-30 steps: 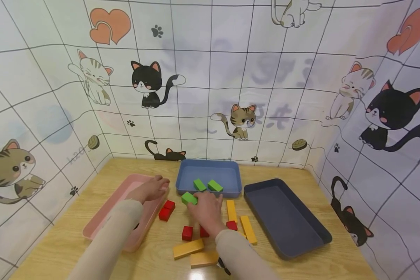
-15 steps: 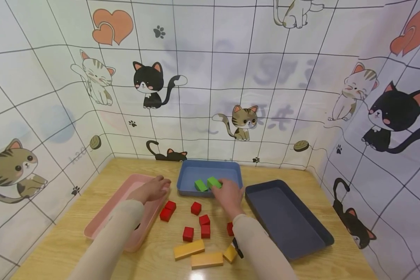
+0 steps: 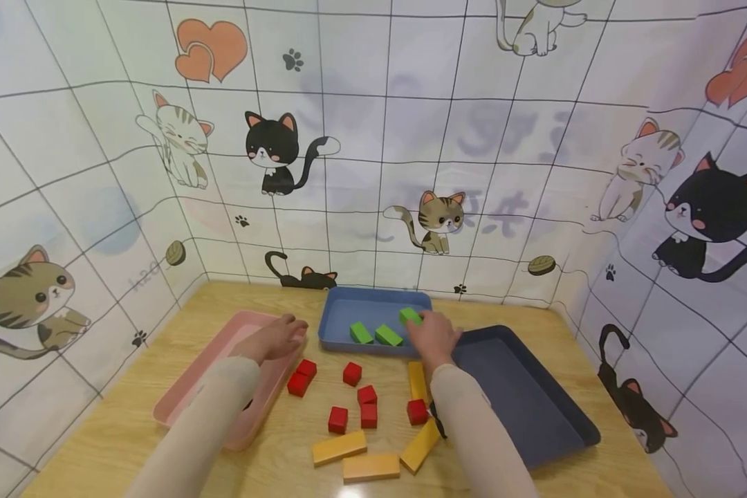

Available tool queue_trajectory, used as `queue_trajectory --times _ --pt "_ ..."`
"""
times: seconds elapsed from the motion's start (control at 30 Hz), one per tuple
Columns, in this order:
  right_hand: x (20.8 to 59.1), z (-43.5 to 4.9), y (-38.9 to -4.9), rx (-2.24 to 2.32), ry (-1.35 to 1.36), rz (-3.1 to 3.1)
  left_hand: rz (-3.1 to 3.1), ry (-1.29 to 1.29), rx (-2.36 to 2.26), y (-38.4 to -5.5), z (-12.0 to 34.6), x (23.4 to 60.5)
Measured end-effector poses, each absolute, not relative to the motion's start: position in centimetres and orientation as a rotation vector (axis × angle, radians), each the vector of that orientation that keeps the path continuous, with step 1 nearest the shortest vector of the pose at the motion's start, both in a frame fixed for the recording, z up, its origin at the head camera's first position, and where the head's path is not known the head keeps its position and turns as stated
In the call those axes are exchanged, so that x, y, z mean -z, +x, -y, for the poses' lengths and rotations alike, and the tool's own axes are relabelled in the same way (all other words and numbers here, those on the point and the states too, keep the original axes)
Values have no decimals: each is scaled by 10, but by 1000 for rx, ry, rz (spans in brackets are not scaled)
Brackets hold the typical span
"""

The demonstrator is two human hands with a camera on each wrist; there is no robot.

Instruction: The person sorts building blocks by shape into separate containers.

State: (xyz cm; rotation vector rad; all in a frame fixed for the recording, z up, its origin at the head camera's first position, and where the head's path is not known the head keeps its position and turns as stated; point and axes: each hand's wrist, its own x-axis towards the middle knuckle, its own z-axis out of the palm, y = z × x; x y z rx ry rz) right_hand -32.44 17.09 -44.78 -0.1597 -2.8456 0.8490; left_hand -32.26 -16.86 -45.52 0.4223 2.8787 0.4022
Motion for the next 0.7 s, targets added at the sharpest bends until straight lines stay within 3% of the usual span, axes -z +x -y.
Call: queue_trajectory --times 0.7 --pt "452 -172 -334 -810 -120 2946 -2892 417 -405 -319 166 455"
